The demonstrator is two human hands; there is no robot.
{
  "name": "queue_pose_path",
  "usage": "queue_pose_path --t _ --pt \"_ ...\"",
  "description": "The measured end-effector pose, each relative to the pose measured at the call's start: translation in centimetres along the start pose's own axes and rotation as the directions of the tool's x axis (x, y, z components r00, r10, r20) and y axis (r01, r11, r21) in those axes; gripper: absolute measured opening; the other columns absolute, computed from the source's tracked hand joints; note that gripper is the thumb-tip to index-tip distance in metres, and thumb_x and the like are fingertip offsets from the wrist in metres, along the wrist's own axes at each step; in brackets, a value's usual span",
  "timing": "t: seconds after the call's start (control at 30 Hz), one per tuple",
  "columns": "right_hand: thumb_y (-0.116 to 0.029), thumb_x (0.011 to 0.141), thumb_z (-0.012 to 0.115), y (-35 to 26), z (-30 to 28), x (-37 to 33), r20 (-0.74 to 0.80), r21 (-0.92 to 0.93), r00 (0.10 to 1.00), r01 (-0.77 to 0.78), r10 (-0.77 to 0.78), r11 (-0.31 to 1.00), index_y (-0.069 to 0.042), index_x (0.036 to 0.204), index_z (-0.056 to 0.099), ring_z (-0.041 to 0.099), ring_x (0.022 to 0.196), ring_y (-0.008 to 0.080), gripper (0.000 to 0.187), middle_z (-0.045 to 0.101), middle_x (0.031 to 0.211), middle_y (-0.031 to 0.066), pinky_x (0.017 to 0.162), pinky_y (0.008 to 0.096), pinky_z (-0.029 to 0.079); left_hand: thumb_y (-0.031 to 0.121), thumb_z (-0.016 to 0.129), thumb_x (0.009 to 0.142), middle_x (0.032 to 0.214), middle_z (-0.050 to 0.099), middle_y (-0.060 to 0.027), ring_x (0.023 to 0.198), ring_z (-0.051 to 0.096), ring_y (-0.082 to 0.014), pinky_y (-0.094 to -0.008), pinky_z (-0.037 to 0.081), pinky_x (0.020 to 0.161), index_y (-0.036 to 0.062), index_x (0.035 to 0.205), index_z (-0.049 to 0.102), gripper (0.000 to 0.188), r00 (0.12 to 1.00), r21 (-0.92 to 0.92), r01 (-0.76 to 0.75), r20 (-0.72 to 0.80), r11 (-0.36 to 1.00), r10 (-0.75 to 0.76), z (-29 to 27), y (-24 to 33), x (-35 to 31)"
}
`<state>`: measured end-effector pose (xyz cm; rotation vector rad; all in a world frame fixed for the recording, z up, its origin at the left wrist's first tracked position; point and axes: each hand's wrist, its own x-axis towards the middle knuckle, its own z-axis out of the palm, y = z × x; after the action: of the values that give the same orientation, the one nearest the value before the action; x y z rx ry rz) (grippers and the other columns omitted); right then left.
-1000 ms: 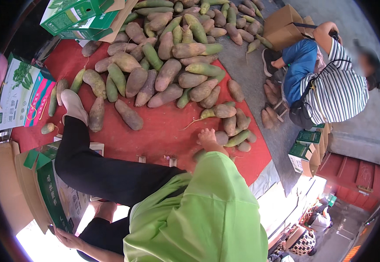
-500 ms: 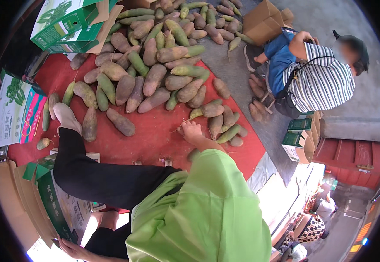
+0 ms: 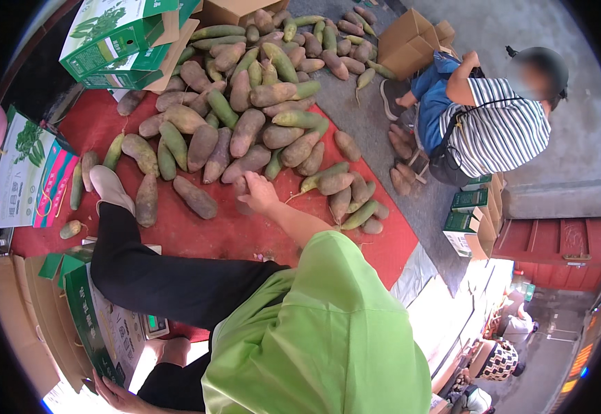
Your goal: Sorting and packing produce into cardboard boxes in a factory or warehouse setting.
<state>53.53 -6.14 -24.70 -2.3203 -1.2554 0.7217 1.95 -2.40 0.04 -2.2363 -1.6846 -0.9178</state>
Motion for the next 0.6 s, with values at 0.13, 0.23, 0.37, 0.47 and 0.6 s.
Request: queue_pose_path --t 0.13,0.23,0.37,0.47,0.6 --pt "-0.019 0.071 0.077 -4.8 -0.6 2.5 -0.133 0.16 0.981 0.159 -0.138 0.974 -0.007 0.127 0.043 0.051 0.115 0.0366 0.067 0.055 0.119 0.0192 0.096 0.0412 0.043 0.017 0.056 0.096 0.096 0.069 -0.0146 0.086 0.064 -0.0287 -0.038 0.049 0.079 -0.0046 0.104 0.067 0.025 1.0 -0.017 0.025 0.015 1.0 -0.024 -0.2 -0.1 -0.1" --pt "-0.017 0.07 0.077 -9.3 -2.2 3.5 -0.151 0.226 0.971 0.217 -0.186 0.949 -0.006 0.125 0.044 0.051 0.114 0.0363 0.065 0.055 0.117 0.0184 0.094 0.041 0.043 0.016 0.056 0.096 0.098 0.069 -0.0148 0.088 0.064 -0.0288 -0.0381 0.049 0.08 -0.0045 0.104 0.066 0.025 0.999 -0.024 0.037 0.028 0.999 -0.037 -0.5 -0.3 -0.3" --pt "-0.016 0.07 0.078 -11.0 -2.0 4.1 -0.179 0.232 0.956 0.272 -0.233 0.934 -0.006 0.124 0.045 0.051 0.113 0.0366 0.064 0.056 0.116 0.0178 0.094 0.041 0.043 0.015 0.057 0.096 0.1 0.068 -0.0147 0.089 0.064 -0.0281 -0.0377 0.05 0.08 -0.0048 0.106 0.066 0.024 0.996 -0.044 0.074 0.048 0.996 -0.072 -0.7 0.2 -0.2" --pt "-0.017 0.069 0.077 -10.0 -0.9 3.7 -0.161 0.233 0.951 0.295 -0.263 0.926 -0.005 0.122 0.045 0.05 0.113 0.0382 0.063 0.055 0.116 0.018 0.094 0.0437 0.043 0.015 0.057 0.095 0.101 0.068 -0.0148 0.089 0.064 -0.0279 -0.0371 0.05 0.081 -0.0049 0.107 0.066 0.025 0.995 -0.034 0.087 0.055 0.996 -0.085 -0.7 0.3 -0.3" --pt "-0.017 0.07 0.078 -6.7 1.5 1.4 -0.159 0.151 0.961 0.251 -0.227 0.956 -0.006 0.123 0.046 0.052 0.113 0.0371 0.063 0.056 0.116 0.0186 0.093 0.0413 0.044 0.015 0.057 0.095 0.101 0.069 -0.0139 0.089 0.065 -0.0264 -0.0364 0.05 0.081 -0.0043 0.107 0.066 0.024 0.994 -0.067 0.099 0.049 0.993 -0.096 -0.1 0.1 -0.5"
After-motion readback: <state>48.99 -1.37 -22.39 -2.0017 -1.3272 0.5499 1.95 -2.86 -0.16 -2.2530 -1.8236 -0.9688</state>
